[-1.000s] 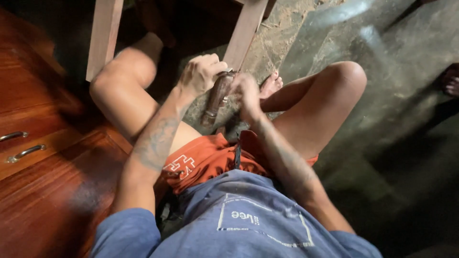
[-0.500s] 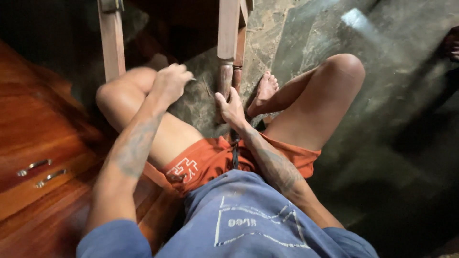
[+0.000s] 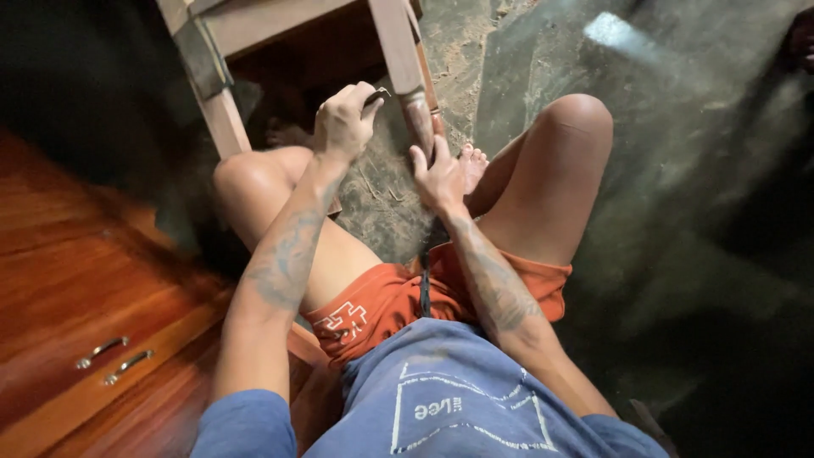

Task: The person sands the leg and frame of a wooden chair using a small piece of sandpaper.

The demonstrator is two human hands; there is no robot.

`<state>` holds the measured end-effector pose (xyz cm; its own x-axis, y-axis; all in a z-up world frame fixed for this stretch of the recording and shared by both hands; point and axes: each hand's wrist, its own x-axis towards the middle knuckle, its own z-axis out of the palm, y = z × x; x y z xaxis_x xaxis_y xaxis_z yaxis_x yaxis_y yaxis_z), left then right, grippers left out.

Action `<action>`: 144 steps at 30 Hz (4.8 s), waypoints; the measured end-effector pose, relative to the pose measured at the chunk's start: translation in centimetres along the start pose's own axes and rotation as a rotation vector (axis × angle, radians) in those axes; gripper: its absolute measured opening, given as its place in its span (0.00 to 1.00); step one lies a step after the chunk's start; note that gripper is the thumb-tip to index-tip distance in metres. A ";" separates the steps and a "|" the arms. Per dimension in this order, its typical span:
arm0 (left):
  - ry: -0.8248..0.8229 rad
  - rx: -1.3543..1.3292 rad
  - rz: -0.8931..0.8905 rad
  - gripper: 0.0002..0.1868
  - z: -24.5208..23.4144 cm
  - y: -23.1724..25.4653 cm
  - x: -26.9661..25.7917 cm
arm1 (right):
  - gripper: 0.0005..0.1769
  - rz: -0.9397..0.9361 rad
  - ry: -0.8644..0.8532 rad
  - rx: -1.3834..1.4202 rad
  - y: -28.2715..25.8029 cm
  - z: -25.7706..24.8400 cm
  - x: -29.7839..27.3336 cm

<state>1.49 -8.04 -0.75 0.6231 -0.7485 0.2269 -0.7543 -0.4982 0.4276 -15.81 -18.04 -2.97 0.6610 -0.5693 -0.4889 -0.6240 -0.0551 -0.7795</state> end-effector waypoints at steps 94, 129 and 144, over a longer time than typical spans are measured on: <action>0.034 0.235 0.385 0.06 7.7 -4.3 -1.4 | 0.31 0.067 0.063 -0.203 2.0 1.2 0.9; 0.294 -0.026 0.296 0.10 10.8 -1.5 -0.9 | 0.26 0.066 0.093 -0.158 0.9 0.9 0.4; 0.315 -0.133 0.172 0.07 8.8 0.7 -0.4 | 0.30 0.071 0.093 -0.153 0.1 0.5 0.3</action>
<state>-1.10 -11.96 -8.25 0.5385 -0.6346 0.5543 -0.8328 -0.3009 0.4647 -15.49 -17.85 -3.43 0.5760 -0.6489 -0.4972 -0.7289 -0.1323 -0.6718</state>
